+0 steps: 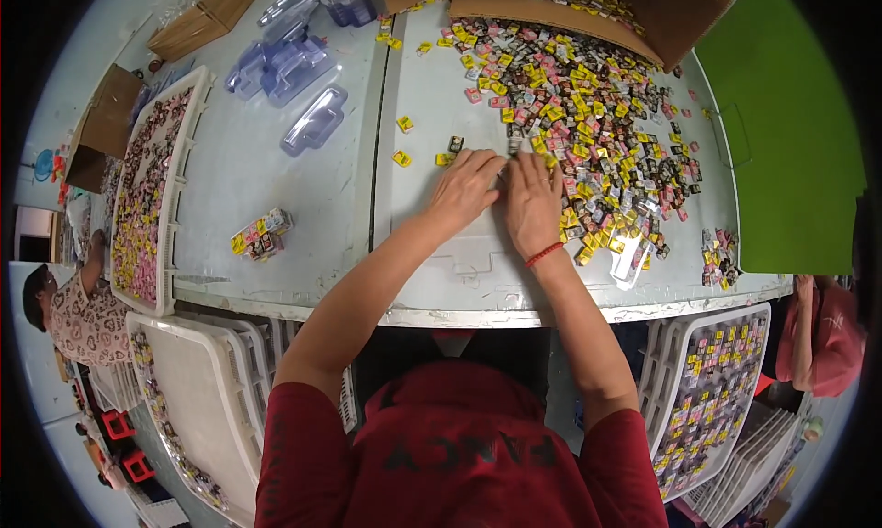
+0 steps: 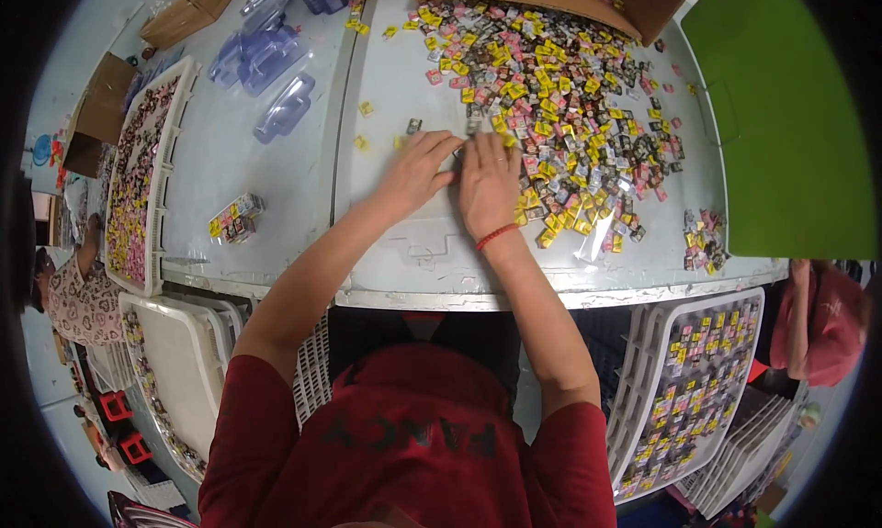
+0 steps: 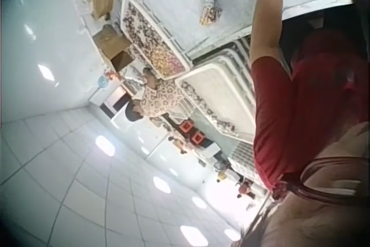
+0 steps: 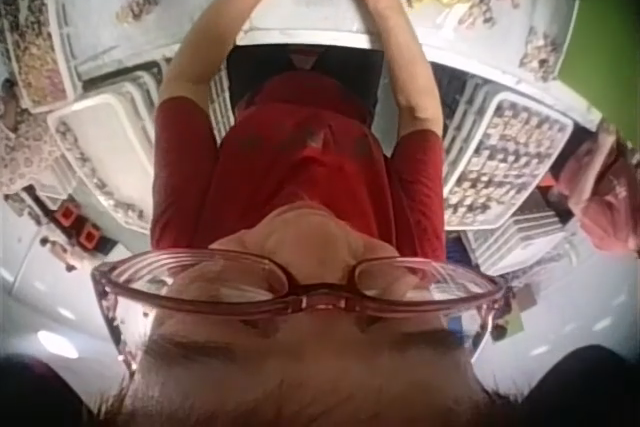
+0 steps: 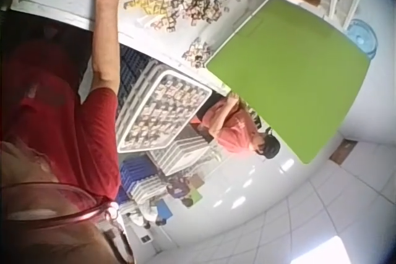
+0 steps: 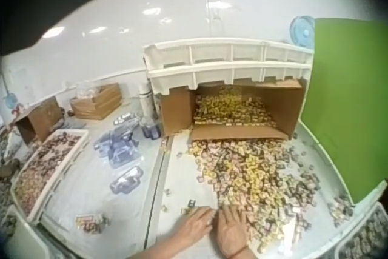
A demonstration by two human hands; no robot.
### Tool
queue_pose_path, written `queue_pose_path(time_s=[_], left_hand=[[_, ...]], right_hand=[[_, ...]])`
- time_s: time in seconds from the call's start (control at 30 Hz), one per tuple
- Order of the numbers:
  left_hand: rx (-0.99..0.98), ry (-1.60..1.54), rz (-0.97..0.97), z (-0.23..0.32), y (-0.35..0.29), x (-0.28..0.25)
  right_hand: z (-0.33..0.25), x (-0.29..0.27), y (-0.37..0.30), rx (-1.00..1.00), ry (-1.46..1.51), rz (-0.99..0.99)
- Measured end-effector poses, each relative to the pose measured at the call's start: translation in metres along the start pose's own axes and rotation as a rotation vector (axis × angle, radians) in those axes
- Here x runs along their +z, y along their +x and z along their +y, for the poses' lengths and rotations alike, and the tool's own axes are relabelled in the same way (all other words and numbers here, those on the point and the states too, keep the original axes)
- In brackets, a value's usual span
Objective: Sorting and assembling small yellow toy components on a factory workbench and placing them into a tray.
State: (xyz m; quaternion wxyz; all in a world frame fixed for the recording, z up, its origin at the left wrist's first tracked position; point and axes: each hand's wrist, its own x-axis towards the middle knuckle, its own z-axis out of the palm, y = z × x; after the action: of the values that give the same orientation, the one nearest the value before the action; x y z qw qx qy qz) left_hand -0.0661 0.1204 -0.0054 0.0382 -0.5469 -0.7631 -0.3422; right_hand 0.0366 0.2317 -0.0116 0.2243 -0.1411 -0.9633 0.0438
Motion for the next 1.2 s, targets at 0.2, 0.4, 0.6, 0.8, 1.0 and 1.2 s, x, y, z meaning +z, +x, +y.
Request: queue_pose_path(time_s=[0.2, 0.4, 0.6, 0.8, 1.0, 1.2], left_hand=[[0.029, -0.091, -0.027, -0.028, -0.013, -0.021], [-0.146, -0.057, 0.087, -0.017, -0.022, -0.051], [-0.145, 0.019, 0.023, -0.014, -0.041, -0.052], [-0.164, -0.072, -0.016, -0.017, -0.028, -0.041], [-0.154, -0.096, -0.008, -0.023, -0.016, -0.033], [-0.156, -0.078, -0.079, -0.025, -0.013, -0.026]], right_hand=[[0.006, -0.018, 0.0, -0.092, 0.442, 0.044], [0.032, -0.018, 0.022, 0.07, 0.167, 0.171], [0.01, -0.004, 0.013, 0.056, 0.115, 0.118], [0.013, -0.018, 0.019, 0.148, 0.438, 0.0], [0.027, -0.028, 0.014, 0.057, 0.227, -0.17], [0.008, -0.021, 0.01, 0.083, 0.295, -0.121]])
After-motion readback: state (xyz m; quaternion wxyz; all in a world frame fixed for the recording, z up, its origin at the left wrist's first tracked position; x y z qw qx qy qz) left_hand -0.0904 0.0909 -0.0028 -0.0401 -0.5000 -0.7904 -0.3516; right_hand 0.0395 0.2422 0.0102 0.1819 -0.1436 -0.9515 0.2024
